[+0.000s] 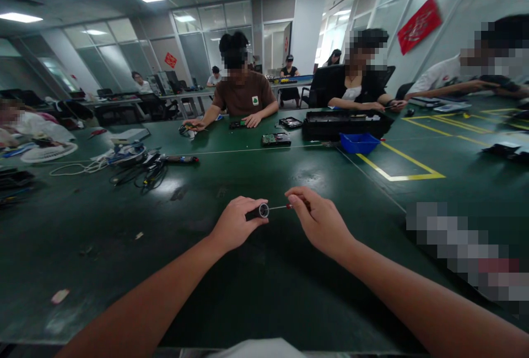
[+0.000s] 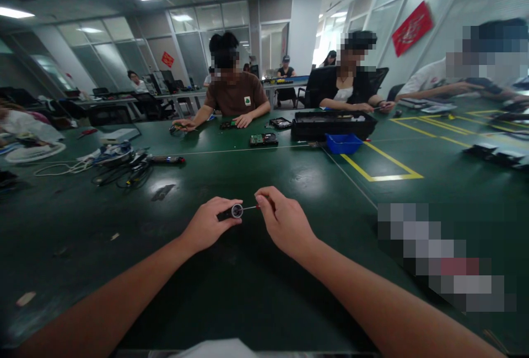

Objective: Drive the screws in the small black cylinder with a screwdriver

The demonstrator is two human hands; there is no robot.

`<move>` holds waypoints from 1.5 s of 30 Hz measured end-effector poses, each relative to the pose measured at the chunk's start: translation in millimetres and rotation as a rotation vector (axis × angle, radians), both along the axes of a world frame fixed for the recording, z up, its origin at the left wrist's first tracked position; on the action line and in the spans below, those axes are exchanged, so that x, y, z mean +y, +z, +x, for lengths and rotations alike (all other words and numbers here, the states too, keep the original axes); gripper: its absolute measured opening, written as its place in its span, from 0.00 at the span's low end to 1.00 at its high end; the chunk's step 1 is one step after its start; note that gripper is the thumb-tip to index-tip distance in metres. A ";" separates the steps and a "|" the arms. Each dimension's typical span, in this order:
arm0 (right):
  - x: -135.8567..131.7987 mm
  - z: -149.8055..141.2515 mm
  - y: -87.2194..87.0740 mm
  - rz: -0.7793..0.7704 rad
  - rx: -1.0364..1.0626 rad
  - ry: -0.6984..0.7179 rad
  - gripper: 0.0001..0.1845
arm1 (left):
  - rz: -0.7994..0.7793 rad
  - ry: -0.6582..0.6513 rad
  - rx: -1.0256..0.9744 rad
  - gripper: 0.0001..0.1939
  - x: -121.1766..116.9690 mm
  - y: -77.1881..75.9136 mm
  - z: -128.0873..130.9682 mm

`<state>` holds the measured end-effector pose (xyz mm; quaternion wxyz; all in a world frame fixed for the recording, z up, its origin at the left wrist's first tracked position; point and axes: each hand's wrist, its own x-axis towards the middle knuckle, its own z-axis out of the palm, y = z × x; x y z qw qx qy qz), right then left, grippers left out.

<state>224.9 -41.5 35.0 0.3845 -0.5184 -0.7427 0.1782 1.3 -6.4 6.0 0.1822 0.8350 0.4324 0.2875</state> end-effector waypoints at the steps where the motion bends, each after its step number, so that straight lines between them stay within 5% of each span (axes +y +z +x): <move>1: -0.5 -0.3 -0.6 0.005 0.006 0.009 0.13 | -0.001 0.001 -0.002 0.20 0.3 -0.2 -0.2; 33: 0.5 1.3 -4.8 0.010 0.188 0.016 0.09 | 0.000 0.016 0.003 0.20 0.4 -0.5 1.3; 39: -0.6 2.6 -4.3 -0.013 0.104 0.024 0.16 | 0.009 0.001 0.008 0.19 1.4 -1.0 1.0; 45: 2.2 2.1 -10.6 -0.032 0.289 0.035 0.12 | -0.008 0.023 0.009 0.20 1.1 -0.5 1.3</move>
